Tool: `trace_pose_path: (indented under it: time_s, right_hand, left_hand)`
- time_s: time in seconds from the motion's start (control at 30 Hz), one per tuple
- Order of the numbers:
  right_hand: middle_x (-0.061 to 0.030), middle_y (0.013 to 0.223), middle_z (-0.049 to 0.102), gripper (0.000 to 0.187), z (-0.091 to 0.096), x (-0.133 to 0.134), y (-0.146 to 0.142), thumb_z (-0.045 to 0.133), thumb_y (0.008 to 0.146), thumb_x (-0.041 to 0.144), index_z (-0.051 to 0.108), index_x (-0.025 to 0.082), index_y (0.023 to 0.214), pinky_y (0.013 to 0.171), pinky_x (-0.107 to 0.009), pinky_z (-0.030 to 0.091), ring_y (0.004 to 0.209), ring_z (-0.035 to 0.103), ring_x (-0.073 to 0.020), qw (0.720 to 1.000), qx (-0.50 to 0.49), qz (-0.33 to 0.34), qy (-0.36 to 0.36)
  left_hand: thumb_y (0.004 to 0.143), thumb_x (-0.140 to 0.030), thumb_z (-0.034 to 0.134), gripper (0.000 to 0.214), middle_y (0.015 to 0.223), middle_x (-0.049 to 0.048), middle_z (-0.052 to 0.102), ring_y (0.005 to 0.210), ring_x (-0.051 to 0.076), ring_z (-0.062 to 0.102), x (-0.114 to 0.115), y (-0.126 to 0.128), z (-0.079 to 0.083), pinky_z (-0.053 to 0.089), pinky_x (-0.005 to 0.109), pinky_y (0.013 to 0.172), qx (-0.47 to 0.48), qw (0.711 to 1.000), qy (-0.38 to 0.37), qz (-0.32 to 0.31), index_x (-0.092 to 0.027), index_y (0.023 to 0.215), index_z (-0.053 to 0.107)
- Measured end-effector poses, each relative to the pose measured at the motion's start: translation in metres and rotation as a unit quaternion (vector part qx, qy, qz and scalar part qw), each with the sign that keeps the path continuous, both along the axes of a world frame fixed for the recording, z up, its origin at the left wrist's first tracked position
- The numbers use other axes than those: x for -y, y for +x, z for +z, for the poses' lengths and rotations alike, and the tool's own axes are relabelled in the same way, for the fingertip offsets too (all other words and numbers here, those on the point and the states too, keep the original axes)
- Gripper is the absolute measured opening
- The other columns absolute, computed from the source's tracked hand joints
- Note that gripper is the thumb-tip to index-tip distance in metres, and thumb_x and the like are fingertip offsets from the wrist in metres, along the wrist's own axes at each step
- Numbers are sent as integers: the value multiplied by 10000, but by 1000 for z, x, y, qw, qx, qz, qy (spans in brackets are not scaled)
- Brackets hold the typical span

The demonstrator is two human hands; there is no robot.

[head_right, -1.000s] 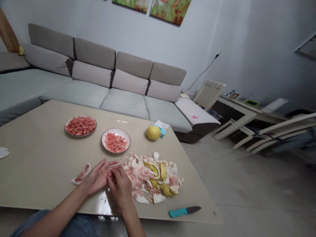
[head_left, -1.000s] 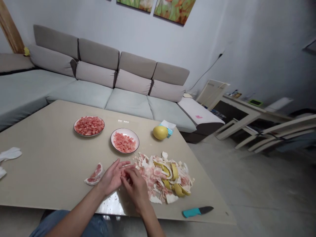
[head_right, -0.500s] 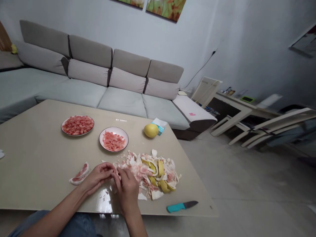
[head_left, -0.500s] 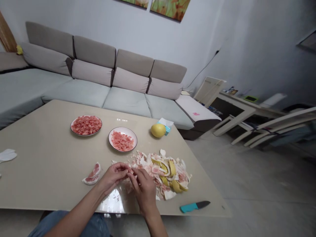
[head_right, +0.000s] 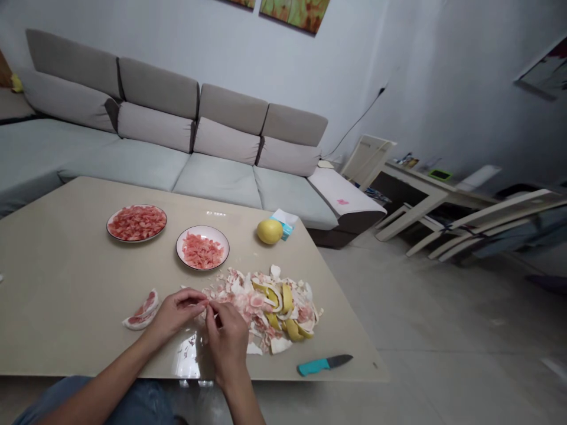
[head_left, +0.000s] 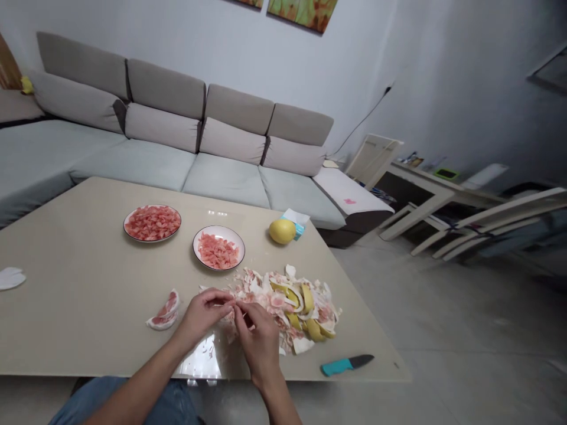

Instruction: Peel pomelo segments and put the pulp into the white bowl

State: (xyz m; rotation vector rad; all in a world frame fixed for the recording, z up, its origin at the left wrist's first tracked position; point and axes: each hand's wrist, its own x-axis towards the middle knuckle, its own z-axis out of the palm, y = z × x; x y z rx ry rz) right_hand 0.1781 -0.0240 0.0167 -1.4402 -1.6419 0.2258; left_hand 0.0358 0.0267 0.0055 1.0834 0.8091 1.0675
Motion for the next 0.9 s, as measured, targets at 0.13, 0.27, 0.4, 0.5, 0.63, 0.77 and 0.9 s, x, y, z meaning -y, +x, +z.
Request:
trace_pose_path:
  time_s: [0.13,0.27,0.4,0.5,0.63,0.77,0.9]
  right_hand:
    - [-48,814,708,151,4,0,2,563,878,198,713,206,887,647,-260,488,714,647,-170,999,-18,1,-34]
    - [-21,693,663,136,6,0,2,579,837,180,692,188,762,589,-240,439,620,599,-150,999,-9,-15,-35]
    - [7,603,584,154,5,-1,1,585,802,181,647,176,662,536,-224,393,547,528,-128,999,-21,-36,-34]
    - [23,572,545,163,4,-3,-1,582,777,180,615,174,618,513,-218,374,523,491,-119,997,-44,-47,-36]
    - [29,549,560,110,5,-5,-1,583,727,164,625,169,625,482,-203,377,492,481,-110,989,-132,-41,-61]
    - [19,540,588,105,7,-7,1,585,735,209,643,158,664,469,-205,410,471,514,-115,961,-247,11,-123]
    - [14,565,601,96,4,-7,-1,575,737,213,628,161,677,477,-212,429,481,534,-121,955,-267,14,-128]
  left_hand:
    - [722,-275,748,145,855,60,634,826,182,649,3,1,3,539,278,763,-61,994,83,30,-166,815,767]
    - [733,-288,733,154,857,61,625,835,189,654,5,1,2,552,298,776,-64,993,97,15,-179,833,772]
    - [736,-289,731,149,867,65,638,843,191,657,6,2,1,554,305,788,-62,993,103,3,-180,832,769]
    - [727,-292,742,158,874,71,665,844,194,664,6,3,2,549,310,803,-47,995,90,-2,-171,825,766]
    - [670,-293,789,196,852,84,723,840,210,679,7,4,5,537,312,812,-8,1000,17,-7,-148,799,759]
    - [646,-274,816,230,848,76,760,814,195,689,8,2,6,523,290,804,53,995,-86,-19,-150,828,753]
    - [629,-268,837,256,838,72,767,792,176,688,9,2,4,509,270,799,95,987,-128,-25,-147,839,754]
